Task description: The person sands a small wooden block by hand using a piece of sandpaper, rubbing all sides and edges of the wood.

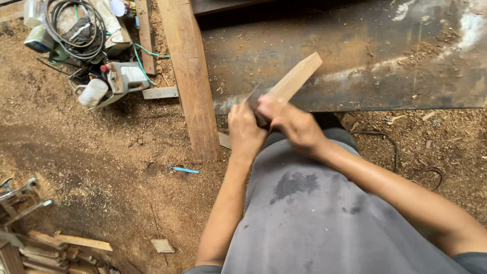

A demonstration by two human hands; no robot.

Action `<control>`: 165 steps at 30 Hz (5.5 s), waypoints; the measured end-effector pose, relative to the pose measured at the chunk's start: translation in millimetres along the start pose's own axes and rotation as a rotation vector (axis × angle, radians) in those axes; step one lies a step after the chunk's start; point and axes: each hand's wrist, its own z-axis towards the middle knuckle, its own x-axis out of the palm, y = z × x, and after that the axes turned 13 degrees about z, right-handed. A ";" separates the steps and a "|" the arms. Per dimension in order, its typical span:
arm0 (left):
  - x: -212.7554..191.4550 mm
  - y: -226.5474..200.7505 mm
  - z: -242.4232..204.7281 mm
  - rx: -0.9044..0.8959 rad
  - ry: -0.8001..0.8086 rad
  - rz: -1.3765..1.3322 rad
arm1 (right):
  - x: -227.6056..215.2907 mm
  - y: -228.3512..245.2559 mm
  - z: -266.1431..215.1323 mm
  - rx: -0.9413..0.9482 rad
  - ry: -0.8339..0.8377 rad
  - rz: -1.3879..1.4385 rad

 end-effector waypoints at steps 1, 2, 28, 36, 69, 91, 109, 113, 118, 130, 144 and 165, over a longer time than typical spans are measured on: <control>5.9 2.0 -2.8 -0.026 0.018 -0.068 | 2.2 1.1 -1.0 -0.073 0.081 -0.076; 10.0 3.0 -7.5 -0.044 0.045 -0.138 | 4.3 0.8 -5.0 -0.139 0.152 -0.157; 10.7 -50.7 -18.0 0.029 -0.199 -0.314 | -42.0 -44.2 12.3 0.388 -0.280 -0.128; 13.8 -51.9 -14.6 -0.036 -0.180 -0.352 | -60.3 -85.0 -7.2 0.177 -0.309 -0.096; 121.2 -10.1 47.2 0.330 0.335 -0.697 | -109.3 24.2 51.1 0.129 -0.452 0.858; 38.3 -61.6 31.4 0.479 -0.143 -0.855 | -89.6 93.9 -6.7 -0.310 -0.030 -0.710; 64.0 -75.6 60.4 0.521 -0.119 -0.957 | -50.6 82.0 27.8 -0.139 -0.058 -0.836; 82.7 -71.6 61.2 0.578 -0.213 -0.893 | -37.4 79.9 9.1 -0.239 0.122 -0.956; 80.4 -68.1 65.6 0.610 -0.167 -0.930 | -42.6 70.0 18.6 -0.090 -0.091 -0.936; 81.2 -69.9 68.3 0.594 -0.046 -0.838 | -31.8 71.3 19.4 -0.205 0.031 -1.012; 119.9 -58.0 61.7 0.588 0.113 -1.011 | -54.7 63.5 35.6 -0.155 0.092 -1.046; 85.1 -70.4 68.3 0.502 0.232 -1.111 | -60.9 69.9 44.8 -0.208 0.156 -1.054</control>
